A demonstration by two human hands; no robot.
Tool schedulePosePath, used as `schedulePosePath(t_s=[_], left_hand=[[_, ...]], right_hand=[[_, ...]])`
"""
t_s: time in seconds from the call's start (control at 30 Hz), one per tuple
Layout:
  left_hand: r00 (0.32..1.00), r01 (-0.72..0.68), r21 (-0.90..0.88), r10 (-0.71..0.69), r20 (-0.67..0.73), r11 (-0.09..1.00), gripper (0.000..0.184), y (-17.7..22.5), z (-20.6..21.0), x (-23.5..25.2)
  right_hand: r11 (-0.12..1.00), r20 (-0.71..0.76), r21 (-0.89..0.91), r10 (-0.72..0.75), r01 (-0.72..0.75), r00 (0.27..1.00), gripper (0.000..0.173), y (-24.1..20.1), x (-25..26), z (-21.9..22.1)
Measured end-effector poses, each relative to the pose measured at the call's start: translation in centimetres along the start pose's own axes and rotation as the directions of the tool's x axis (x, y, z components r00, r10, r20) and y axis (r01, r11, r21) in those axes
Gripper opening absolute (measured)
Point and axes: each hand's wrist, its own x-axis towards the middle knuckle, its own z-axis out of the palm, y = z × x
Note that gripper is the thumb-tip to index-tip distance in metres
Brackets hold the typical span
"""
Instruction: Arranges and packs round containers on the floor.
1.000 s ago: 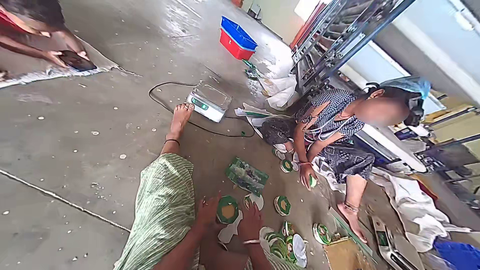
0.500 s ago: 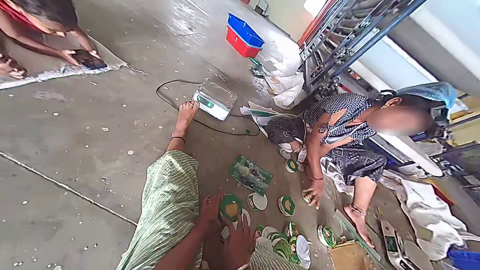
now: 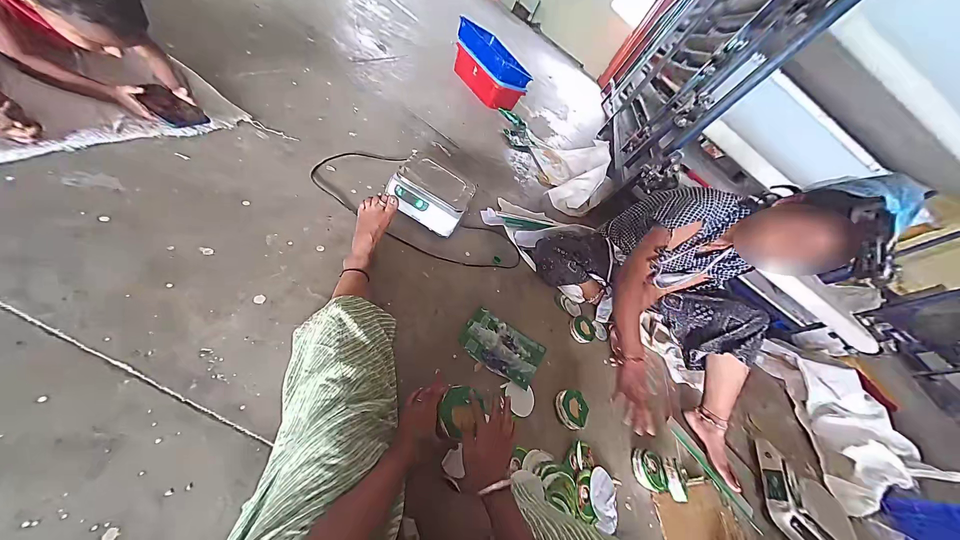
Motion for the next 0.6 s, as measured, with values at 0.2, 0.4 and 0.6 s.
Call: schedulePosePath(t_s=[0.2, 0.4, 0.6], left_hand=[[0.996, 0.086, -0.029, -0.086, 0.033, 0.996, 0.077, 0.4, -0.3, 0.4], [1.0, -0.003, 0.001, 0.003, 0.009, 1.0, 0.132, -0.1, -0.2, 0.0], [1.0, 0.006, 0.017, -0.006, 0.008, 1.0, 0.13, 0.4, -0.5, 0.0]], right_hand=[[0.996, 0.164, 0.086, -0.033, 0.019, 0.986, 0.044, -1.9, -1.3, 0.7], [0.974, -0.035, -0.225, -0.047, 0.038, 0.998, 0.055, -0.6, 1.1, -0.9], [0.875, 0.011, -0.34, -0.364, 0.346, 0.931, 0.023, -3.1, 2.5, -1.9]])
